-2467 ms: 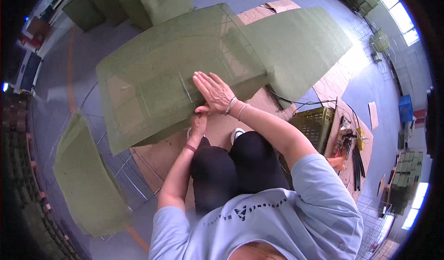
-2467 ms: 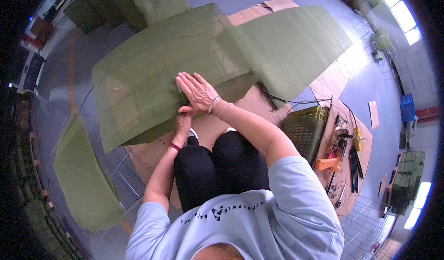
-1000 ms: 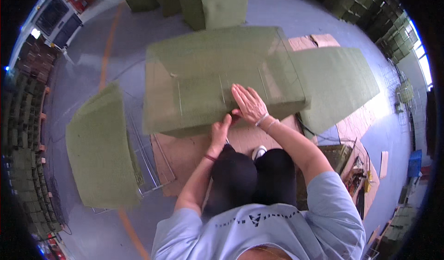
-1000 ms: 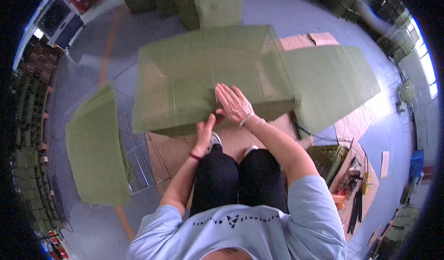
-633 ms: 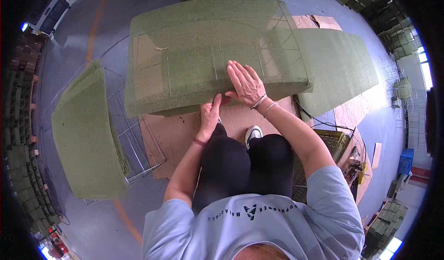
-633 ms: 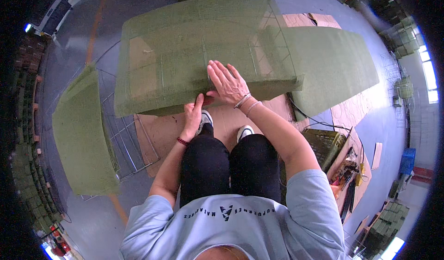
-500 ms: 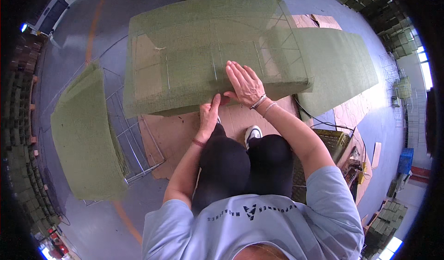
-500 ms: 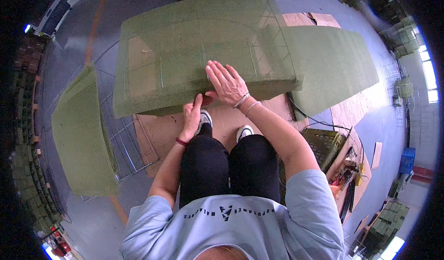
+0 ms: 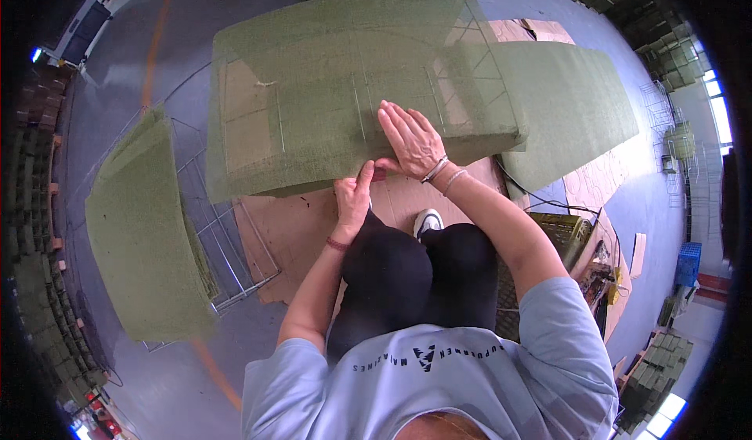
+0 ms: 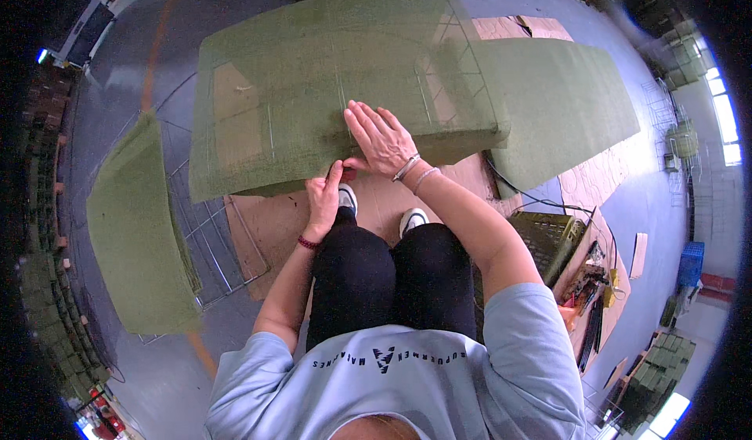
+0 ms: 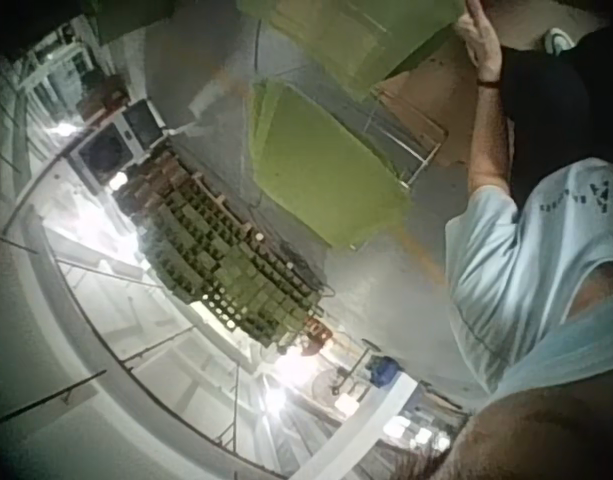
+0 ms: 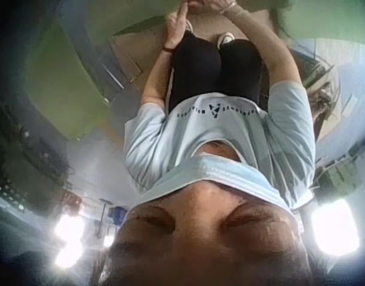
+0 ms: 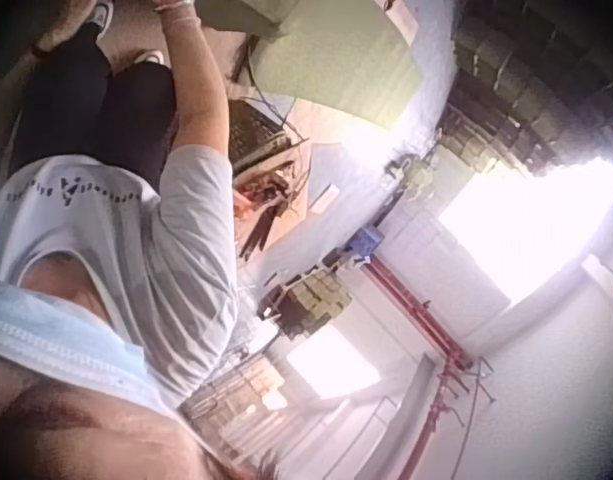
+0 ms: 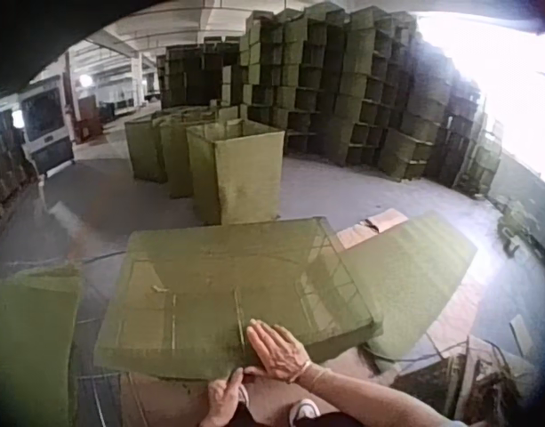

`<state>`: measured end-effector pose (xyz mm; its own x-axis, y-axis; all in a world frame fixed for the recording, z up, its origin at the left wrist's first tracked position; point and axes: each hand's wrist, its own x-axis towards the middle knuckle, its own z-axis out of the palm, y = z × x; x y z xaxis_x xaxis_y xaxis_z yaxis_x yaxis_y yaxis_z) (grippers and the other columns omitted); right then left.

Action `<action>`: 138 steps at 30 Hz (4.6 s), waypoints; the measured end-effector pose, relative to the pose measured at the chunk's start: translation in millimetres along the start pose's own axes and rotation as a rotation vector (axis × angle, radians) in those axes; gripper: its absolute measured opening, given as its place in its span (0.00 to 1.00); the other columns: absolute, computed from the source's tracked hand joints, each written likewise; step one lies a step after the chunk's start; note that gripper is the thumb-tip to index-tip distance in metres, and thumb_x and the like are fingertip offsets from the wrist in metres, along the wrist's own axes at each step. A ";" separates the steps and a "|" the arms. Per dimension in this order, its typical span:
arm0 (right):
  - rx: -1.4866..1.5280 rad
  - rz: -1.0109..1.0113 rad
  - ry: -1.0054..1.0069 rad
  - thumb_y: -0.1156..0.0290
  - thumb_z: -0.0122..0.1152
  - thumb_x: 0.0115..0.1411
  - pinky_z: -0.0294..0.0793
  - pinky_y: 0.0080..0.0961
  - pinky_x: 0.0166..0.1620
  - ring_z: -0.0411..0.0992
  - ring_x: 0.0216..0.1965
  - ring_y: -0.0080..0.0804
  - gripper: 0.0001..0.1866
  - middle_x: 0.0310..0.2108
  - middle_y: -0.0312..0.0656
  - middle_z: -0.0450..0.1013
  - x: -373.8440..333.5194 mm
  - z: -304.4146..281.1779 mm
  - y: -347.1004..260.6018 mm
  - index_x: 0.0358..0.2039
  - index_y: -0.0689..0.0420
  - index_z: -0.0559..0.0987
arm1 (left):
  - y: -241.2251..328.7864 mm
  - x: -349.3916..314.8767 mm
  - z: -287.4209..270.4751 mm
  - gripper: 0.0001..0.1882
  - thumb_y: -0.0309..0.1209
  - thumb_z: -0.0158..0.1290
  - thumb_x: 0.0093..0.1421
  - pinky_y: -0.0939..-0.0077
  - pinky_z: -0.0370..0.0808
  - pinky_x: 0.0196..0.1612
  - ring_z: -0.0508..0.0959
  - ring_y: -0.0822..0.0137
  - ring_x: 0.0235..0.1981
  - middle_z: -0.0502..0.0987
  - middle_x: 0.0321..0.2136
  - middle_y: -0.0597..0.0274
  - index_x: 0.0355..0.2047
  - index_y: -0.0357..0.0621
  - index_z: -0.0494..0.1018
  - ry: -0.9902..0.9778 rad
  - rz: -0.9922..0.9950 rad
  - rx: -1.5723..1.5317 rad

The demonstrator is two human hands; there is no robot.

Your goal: Assemble metal mesh bins by attaching foam padding using a hot glue gun.

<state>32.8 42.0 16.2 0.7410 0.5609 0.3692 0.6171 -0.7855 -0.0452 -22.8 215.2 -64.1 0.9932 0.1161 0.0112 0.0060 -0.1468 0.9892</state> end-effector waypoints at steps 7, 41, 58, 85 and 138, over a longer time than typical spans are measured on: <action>-0.025 0.005 -0.002 0.39 0.46 0.58 0.54 0.40 0.64 0.55 0.64 0.39 0.44 0.65 0.47 0.54 0.0 -6.4 1.8 0.63 0.61 0.57 | 30.5 1.3 -5.6 0.24 0.43 0.51 0.64 0.76 0.69 0.32 0.72 0.76 0.24 0.78 0.21 0.64 0.25 0.30 0.77 -0.110 -0.066 -0.103; -0.036 0.010 -0.032 0.41 0.49 0.56 0.55 0.41 0.64 0.54 0.65 0.38 0.45 0.65 0.44 0.54 -1.3 -6.5 2.1 0.64 0.61 0.55 | 39.8 1.2 4.0 0.26 0.45 0.52 0.63 0.75 0.71 0.32 0.76 0.73 0.24 0.80 0.24 0.59 0.24 0.30 0.78 -0.075 -0.130 -0.186; -0.039 -0.012 -0.054 0.36 0.47 0.55 0.53 0.40 0.64 0.53 0.66 0.40 0.49 0.66 0.49 0.51 -0.1 -9.3 1.0 0.65 0.63 0.53 | 27.9 0.5 2.8 0.29 0.46 0.51 0.64 0.73 0.65 0.23 0.67 0.77 0.18 0.72 0.14 0.67 0.16 0.31 0.73 -0.005 0.005 -0.036; -0.038 -0.088 -0.125 0.28 0.43 0.52 0.48 0.40 0.66 0.49 0.68 0.39 0.55 0.67 0.48 0.49 3.3 -15.7 -1.3 0.66 0.62 0.50 | 28.9 5.6 8.9 0.19 0.40 0.60 0.58 0.78 0.65 0.24 0.67 0.79 0.19 0.74 0.18 0.71 0.19 0.34 0.77 -0.058 -0.164 -0.272; 0.103 0.055 0.011 0.40 0.55 0.53 0.48 0.39 0.67 0.50 0.67 0.44 0.50 0.65 0.55 0.51 -27.6 -18.4 -0.2 0.63 0.66 0.53 | 106.6 53.0 30.1 0.35 0.52 0.33 0.67 0.57 0.54 0.65 0.57 0.54 0.65 0.58 0.63 0.46 0.64 0.37 0.53 -0.265 0.793 0.869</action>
<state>7.3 21.9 23.1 0.7718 0.5143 0.3739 0.6000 -0.7838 -0.1604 33.9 176.1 37.5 0.7488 -0.4958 0.4399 -0.6411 -0.7102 0.2908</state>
